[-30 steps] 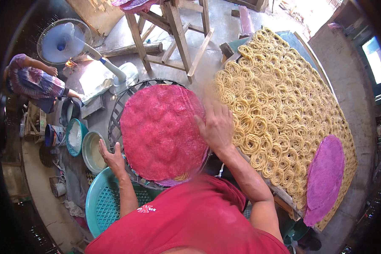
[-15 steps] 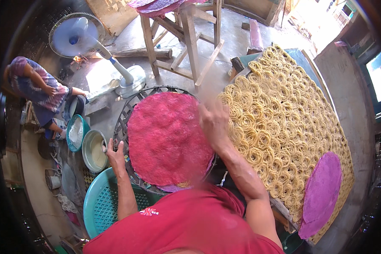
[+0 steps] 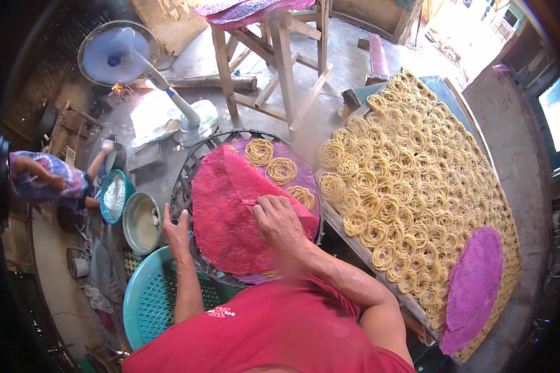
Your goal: The person repeatedly picks up small bundles of yellow noodles from a large drying rack and places them onto a round purple mat, arranging them in neat circular piles. The person continues this process, filling the mat with multiple noodle bundles before moving the mat aside and lifting the drying rack.
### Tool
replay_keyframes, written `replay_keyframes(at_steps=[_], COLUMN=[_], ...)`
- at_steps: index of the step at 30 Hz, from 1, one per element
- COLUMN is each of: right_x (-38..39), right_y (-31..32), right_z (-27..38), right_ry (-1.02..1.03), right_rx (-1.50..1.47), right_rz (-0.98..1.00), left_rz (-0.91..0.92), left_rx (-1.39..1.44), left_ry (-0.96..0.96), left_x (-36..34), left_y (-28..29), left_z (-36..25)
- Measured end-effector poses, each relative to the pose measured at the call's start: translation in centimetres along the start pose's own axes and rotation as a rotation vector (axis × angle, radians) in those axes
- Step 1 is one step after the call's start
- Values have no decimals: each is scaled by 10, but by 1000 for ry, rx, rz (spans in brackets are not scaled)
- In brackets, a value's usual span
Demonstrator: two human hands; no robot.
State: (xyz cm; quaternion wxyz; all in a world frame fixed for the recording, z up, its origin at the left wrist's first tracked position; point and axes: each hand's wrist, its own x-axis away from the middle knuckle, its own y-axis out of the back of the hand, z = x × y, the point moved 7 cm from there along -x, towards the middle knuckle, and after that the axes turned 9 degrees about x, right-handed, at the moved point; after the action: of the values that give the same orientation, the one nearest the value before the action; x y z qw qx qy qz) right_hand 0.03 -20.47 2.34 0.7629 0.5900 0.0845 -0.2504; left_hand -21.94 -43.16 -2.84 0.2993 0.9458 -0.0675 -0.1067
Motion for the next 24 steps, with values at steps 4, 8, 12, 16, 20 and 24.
replay_keyframes(at_steps=[4, 8, 12, 16, 20, 24], right_x=[18, 40, 55, 83, 104, 117], right_y=[9, 6, 11, 22, 49, 77], right_z=[20, 42, 49, 34, -5, -51], right_ry=[137, 185, 72, -228, -636, -674], right_rx=[-43, -274, -529, -679, -1224, -1670], right_rz=[66, 319, 520, 668, 184, -354], left_rz=[-25, 63, 122, 367, 527, 598], left_rx=[-21, 224, 152, -2, -147, -213], left_ry=[-188, -107, -281, -397, -352, -365], left_x=[14, 19, 1, -21, -24, -16], left_y=[-5, -23, -24, -40, -59, -65], left_z=[-35, -56, -84, -94, -82, -71])
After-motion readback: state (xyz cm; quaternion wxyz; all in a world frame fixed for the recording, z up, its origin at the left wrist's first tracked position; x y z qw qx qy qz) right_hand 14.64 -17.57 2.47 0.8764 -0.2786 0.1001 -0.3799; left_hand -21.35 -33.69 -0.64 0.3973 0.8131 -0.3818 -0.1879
